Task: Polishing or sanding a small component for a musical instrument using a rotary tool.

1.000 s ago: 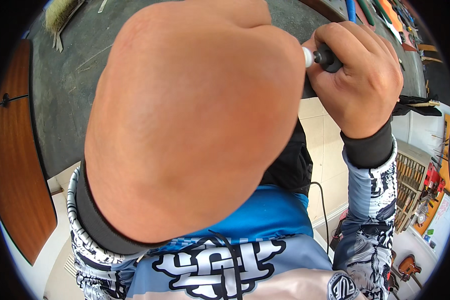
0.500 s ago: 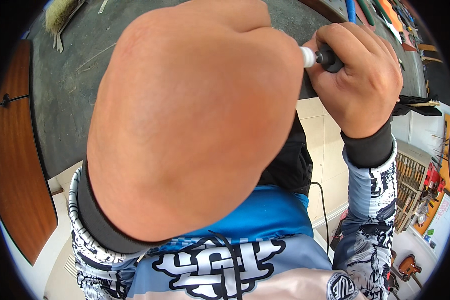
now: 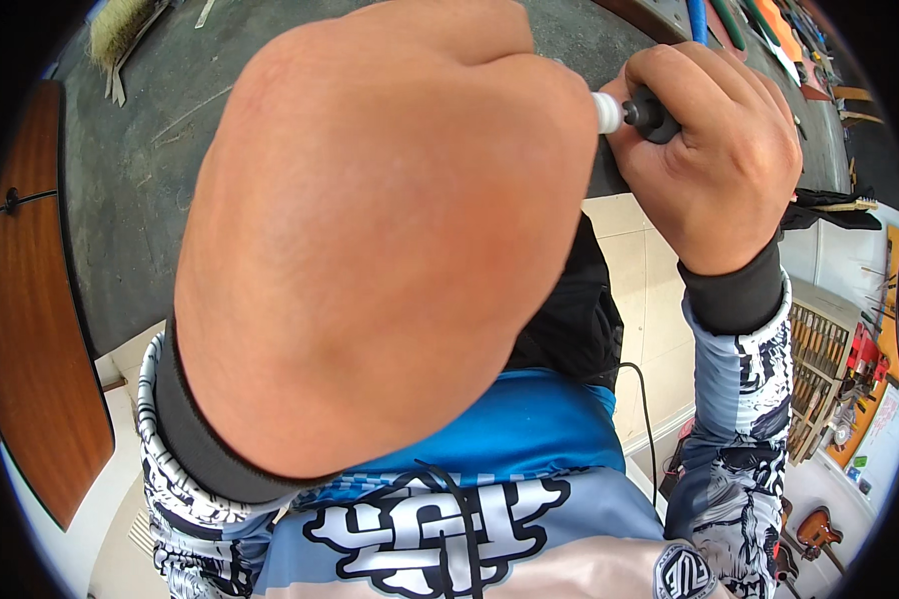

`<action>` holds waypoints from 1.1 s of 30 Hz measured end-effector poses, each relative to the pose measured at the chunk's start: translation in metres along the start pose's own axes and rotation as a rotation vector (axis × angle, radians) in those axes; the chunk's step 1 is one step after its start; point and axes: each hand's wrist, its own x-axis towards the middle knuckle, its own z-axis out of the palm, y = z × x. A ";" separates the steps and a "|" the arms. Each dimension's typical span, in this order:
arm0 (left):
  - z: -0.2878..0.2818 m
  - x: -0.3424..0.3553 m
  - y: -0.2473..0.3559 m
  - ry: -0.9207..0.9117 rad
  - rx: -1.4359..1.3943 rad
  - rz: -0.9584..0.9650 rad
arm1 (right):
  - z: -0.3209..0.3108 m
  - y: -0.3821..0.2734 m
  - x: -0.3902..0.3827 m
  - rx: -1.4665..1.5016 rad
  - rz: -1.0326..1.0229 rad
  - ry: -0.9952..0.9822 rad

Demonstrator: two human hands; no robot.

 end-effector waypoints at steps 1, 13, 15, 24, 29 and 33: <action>0.002 0.001 0.000 -0.005 -0.008 0.011 | -0.001 0.001 -0.002 -0.003 0.015 -0.014; 0.004 0.001 0.000 0.000 -0.032 -0.034 | 0.001 0.000 -0.003 -0.042 0.041 -0.033; 0.001 0.002 0.001 -0.002 -0.037 -0.034 | 0.002 0.004 -0.005 -0.041 0.072 0.004; -0.009 0.007 0.015 0.024 -0.358 -0.281 | -0.018 0.032 -0.014 0.016 0.404 0.265; -0.027 0.013 0.024 -0.006 -0.502 -0.449 | -0.033 0.040 -0.012 0.070 0.563 0.301; -0.021 0.009 0.023 0.008 -0.538 -0.459 | -0.030 0.052 -0.018 0.128 0.640 0.313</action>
